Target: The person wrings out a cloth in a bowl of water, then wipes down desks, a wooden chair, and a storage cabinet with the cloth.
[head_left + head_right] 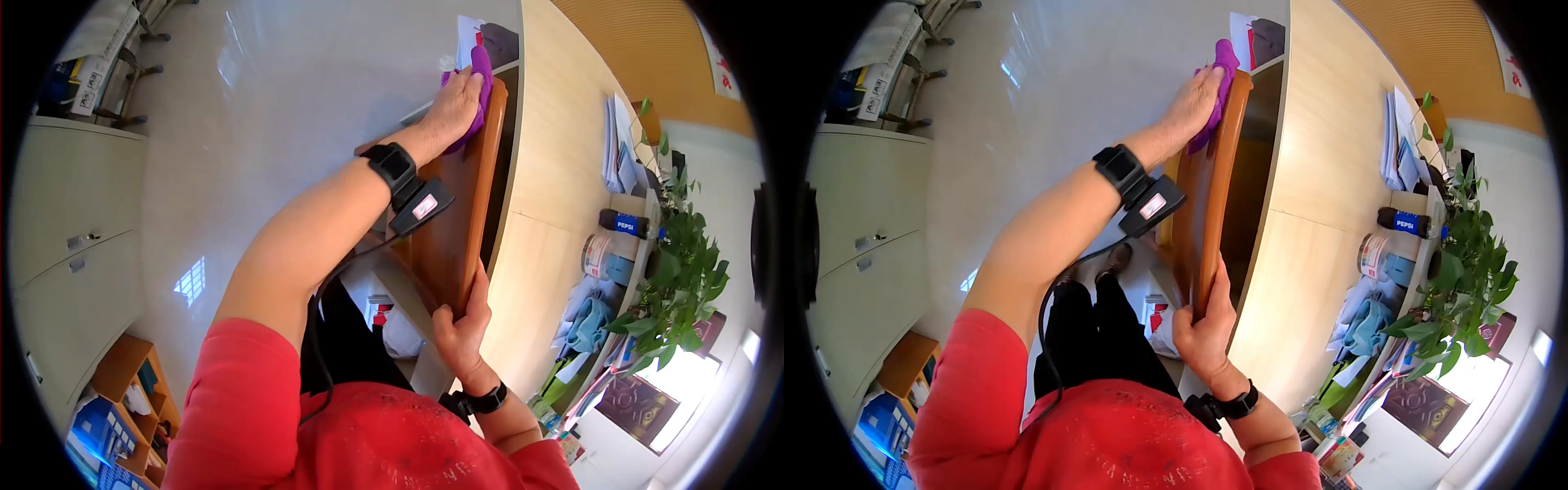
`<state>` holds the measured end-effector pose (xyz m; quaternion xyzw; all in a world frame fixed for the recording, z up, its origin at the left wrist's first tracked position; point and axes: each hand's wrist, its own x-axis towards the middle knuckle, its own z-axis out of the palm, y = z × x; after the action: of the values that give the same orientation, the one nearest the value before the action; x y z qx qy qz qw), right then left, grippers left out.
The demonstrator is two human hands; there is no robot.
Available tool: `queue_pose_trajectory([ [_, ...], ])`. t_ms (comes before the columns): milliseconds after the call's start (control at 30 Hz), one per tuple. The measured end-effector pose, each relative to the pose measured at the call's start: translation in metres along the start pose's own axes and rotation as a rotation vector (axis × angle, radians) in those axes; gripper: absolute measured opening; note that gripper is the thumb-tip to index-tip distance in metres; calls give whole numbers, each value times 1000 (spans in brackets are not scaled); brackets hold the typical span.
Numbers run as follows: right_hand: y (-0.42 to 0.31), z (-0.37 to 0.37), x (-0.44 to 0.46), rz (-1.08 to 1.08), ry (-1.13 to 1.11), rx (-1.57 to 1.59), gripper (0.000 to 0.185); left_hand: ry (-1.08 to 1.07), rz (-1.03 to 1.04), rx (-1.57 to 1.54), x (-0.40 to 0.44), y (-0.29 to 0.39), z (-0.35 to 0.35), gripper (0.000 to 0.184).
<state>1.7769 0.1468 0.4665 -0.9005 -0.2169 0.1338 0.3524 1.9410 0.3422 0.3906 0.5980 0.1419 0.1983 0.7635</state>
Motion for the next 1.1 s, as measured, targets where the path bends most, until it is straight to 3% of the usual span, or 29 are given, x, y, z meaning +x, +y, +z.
queue_pose_trajectory([
  [100,-3,0,0,17,-15,28,73,-27,83,-157,12,-52,3,45],
  [233,-1,-1,-1,11,-27,-28,74,15,-77,20,4,-171,-6,44],
  [333,4,-3,0,-13,-32,-59,75,229,45,214,-20,-230,13,43],
  [433,6,-4,-6,4,-42,-54,75,54,-212,192,-59,-204,6,44],
  [500,5,-5,-5,-4,-45,-67,76,109,-5,288,-114,-209,10,45],
  [633,9,-6,-4,-45,-79,-20,77,-28,-385,116,-238,-174,27,50],
  [733,6,-8,-3,-50,-102,-40,77,225,-360,179,-226,-181,43,26],
  [833,6,-10,-5,-17,-103,-88,76,277,-275,300,-166,-186,35,27],
  [900,7,-8,-6,-2,-81,-127,76,312,-70,269,-109,-196,23,31],
  [967,6,-7,-5,-3,-66,-149,75,134,-188,266,-62,-207,11,33],
  [1100,4,-6,-8,2,-49,-173,75,141,-327,232,-67,-196,10,33],
])
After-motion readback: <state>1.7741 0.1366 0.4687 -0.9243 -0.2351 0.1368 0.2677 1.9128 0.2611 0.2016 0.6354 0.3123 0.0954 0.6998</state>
